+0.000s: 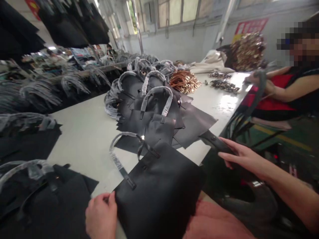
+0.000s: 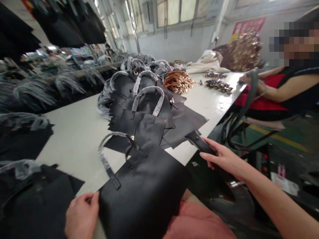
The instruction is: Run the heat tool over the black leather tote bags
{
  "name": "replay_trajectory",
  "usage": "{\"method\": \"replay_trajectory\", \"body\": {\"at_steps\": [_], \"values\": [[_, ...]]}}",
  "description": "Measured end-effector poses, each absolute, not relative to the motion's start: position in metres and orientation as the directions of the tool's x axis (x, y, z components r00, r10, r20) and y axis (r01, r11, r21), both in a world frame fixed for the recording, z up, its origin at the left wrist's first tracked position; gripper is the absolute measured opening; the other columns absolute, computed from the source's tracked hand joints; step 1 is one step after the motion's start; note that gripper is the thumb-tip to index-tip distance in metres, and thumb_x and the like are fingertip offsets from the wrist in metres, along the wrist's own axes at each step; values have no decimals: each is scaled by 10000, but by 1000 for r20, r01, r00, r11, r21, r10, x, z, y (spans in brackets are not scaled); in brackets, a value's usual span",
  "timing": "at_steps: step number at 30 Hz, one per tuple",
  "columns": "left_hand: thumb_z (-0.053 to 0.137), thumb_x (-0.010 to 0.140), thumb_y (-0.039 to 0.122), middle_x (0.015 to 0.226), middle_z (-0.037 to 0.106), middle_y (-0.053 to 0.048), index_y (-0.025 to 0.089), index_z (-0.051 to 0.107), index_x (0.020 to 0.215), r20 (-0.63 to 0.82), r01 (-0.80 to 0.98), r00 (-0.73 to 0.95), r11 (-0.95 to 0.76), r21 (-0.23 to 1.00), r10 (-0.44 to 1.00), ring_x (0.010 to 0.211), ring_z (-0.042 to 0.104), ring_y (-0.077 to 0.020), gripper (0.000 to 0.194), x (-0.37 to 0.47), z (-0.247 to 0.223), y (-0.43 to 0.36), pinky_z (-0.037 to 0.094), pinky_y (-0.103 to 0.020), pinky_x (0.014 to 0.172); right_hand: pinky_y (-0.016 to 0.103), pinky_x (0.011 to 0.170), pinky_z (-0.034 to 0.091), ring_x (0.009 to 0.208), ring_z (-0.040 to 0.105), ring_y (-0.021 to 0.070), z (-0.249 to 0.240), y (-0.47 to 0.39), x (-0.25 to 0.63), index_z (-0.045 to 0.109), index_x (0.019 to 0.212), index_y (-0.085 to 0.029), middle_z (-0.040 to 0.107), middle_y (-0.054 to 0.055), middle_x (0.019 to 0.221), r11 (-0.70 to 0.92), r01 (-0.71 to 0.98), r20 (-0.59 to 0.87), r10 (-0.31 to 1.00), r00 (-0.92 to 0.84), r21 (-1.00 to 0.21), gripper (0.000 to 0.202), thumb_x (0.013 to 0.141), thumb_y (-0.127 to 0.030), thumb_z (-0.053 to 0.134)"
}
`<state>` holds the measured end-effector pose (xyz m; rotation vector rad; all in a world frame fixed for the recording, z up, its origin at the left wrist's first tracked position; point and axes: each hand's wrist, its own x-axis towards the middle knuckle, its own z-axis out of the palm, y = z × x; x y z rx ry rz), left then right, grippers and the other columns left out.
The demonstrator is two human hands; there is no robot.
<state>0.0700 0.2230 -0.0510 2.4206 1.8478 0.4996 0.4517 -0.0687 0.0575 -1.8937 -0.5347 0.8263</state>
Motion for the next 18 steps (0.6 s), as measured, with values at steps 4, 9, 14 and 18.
{"method": "replay_trajectory", "body": {"at_steps": [4,9,14,18], "values": [[379,932,434,1168,539,-167,143,559,1054,436,776,427,-569,272,792,1105,516,-323,363,131,-47,182,454,-478,926,254,465,443,513,523,148,29,-118,447,308,1468,-187,579,-32,621,-471,-66,-374,599,708,-879,905,731,-533,704],[436,945,355,1516,249,-115,168,373,1404,269,385,854,-889,248,445,1385,247,-292,499,237,-53,120,332,-492,1099,249,455,469,519,569,158,-1,-156,431,301,1483,-211,668,19,712,-515,-131,-466,603,648,-847,854,781,-544,655],[430,955,383,1538,208,-94,239,318,1453,194,386,898,-919,82,395,1408,168,-332,531,295,-61,116,229,-610,1107,362,986,486,1167,565,289,-13,-167,423,463,1407,-260,598,61,1307,-444,-76,-408,725,555,-893,696,783,-477,682],[433,952,366,1541,193,-98,242,287,1465,217,358,907,-932,54,361,1408,165,-333,548,325,-62,126,240,-613,1102,372,1075,406,1262,486,297,-10,-153,433,459,1413,-231,539,77,1378,-395,-66,-357,733,580,-917,727,769,-487,680]]}}
